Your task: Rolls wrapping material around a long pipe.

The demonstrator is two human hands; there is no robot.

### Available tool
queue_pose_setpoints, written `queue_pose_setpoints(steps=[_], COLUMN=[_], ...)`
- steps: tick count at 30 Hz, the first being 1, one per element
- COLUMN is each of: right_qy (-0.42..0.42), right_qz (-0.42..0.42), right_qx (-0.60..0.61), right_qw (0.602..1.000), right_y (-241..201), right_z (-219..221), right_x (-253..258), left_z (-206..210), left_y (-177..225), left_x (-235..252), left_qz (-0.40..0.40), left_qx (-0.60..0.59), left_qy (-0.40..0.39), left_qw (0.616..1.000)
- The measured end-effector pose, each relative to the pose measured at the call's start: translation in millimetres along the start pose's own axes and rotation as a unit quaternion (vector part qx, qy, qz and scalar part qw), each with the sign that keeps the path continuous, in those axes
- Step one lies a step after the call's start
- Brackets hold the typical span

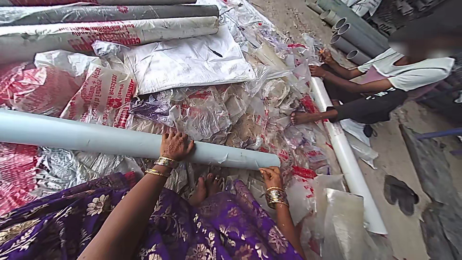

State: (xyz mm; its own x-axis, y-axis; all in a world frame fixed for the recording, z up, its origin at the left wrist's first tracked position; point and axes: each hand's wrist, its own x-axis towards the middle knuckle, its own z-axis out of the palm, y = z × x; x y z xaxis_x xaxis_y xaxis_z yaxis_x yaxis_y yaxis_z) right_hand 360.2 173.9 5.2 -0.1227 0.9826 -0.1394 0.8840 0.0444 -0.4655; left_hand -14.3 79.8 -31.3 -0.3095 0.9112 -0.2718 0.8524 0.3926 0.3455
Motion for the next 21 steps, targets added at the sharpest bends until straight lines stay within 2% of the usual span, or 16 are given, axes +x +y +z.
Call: queue_pose_setpoints(steps=[2,4,7,9,11,14,17,21], right_qy=[0.083,0.121,0.057,-0.003,-0.034,-0.085,-0.108,-0.025], right_qz=[-0.004,-0.012,-0.012,0.020,0.044,0.037,-0.029,-0.140], right_qx=[-0.015,-0.031,-0.083,-0.120,-0.149,-0.178,-0.145,-0.068], right_qw=[0.996,0.992,0.995,0.993,0.987,0.980,0.983,0.988], right_y=[-5.5,-14.7,-27.2,-33.0,-35.7,-37.8,-29.9,-6.0], right_z=[-0.2,1.8,9.8,15.7,20.8,20.8,16.0,26.1], right_x=[-1.8,2.1,14.3,24.7,32.0,37.0,27.5,4.2], left_z=[1.4,3.4,4.5,4.6,5.1,4.6,3.8,2.3], left_y=[0.5,0.2,-0.5,-0.9,-1.3,-0.9,0.5,-0.5], left_x=[1.0,1.5,1.8,2.9,3.3,4.6,3.0,1.3], left_qz=[0.004,0.005,0.001,0.000,-0.005,-0.004,-0.005,-0.004], left_qx=[0.002,0.002,0.005,0.010,0.014,0.018,0.013,0.009], left_qy=[0.009,0.018,0.013,0.010,0.003,-0.003,-0.007,-0.006], left_qw=[1.000,1.000,1.000,1.000,1.000,1.000,1.000,1.000])
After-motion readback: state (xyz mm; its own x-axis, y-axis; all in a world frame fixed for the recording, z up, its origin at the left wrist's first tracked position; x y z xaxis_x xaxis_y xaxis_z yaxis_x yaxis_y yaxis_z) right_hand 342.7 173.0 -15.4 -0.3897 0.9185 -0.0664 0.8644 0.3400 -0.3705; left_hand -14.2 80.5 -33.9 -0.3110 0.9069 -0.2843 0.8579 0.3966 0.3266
